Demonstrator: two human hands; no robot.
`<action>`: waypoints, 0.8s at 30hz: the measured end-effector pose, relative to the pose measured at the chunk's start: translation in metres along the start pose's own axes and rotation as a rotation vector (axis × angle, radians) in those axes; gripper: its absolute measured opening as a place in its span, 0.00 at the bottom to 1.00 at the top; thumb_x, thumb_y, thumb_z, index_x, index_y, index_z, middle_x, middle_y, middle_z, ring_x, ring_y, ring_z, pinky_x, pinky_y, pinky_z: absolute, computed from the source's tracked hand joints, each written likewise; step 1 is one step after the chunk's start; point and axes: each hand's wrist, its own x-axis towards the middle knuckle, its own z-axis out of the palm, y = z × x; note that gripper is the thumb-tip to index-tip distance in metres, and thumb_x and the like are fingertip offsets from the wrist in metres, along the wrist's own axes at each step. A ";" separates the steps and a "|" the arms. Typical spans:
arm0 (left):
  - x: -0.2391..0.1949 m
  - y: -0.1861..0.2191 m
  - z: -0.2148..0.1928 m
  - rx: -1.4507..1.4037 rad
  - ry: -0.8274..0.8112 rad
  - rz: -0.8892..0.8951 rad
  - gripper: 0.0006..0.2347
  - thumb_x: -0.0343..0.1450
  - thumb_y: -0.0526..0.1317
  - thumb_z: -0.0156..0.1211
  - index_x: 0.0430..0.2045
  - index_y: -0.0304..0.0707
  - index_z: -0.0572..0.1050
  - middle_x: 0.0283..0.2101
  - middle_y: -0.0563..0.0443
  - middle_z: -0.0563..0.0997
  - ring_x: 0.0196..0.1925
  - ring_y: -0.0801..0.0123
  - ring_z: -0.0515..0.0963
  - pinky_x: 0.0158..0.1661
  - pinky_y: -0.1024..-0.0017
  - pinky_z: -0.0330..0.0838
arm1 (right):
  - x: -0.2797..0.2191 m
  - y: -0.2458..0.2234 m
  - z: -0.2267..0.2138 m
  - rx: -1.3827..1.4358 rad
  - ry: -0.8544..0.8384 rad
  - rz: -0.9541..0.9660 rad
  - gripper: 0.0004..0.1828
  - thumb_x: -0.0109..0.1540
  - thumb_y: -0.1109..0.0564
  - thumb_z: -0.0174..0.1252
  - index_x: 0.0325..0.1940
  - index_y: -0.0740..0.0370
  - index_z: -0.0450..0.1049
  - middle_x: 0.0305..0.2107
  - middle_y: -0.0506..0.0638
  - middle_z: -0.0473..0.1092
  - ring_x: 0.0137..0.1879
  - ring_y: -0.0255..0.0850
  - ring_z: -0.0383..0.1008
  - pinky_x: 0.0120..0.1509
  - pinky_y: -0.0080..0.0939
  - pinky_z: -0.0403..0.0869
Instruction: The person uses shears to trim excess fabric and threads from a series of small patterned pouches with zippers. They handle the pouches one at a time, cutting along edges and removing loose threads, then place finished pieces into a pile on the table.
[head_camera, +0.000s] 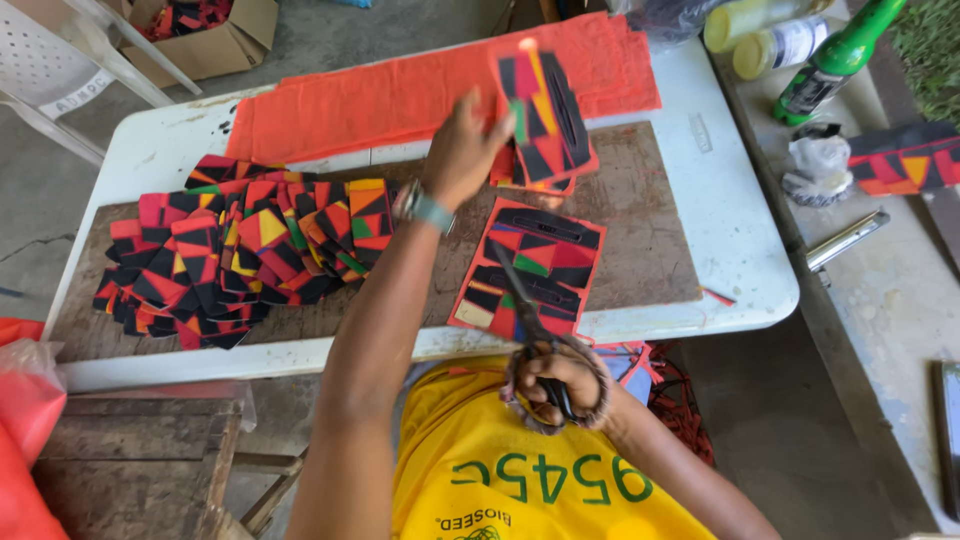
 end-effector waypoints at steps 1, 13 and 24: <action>-0.015 -0.011 -0.001 0.172 0.020 0.161 0.32 0.74 0.60 0.54 0.58 0.23 0.69 0.53 0.30 0.79 0.55 0.48 0.79 0.51 0.54 0.74 | -0.007 -0.005 -0.005 0.065 0.073 -0.045 0.10 0.60 0.57 0.53 0.32 0.69 0.71 0.30 0.64 0.75 0.19 0.37 0.65 0.18 0.34 0.64; -0.205 -0.068 0.054 -1.192 0.054 -0.367 0.16 0.71 0.32 0.69 0.53 0.31 0.75 0.52 0.43 0.79 0.50 0.64 0.79 0.50 0.63 0.73 | 0.000 -0.004 -0.029 0.332 0.323 -0.154 0.14 0.67 0.47 0.52 0.35 0.58 0.69 0.24 0.47 0.66 0.21 0.30 0.63 0.20 0.31 0.59; -0.123 -0.011 0.086 -0.336 -0.110 -0.064 0.12 0.74 0.41 0.63 0.43 0.29 0.79 0.35 0.44 0.81 0.36 0.69 0.78 0.41 0.65 0.73 | -0.027 -0.007 -0.035 0.019 0.337 -0.243 0.14 0.61 0.50 0.60 0.39 0.65 0.73 0.21 0.46 0.65 0.21 0.32 0.64 0.21 0.33 0.61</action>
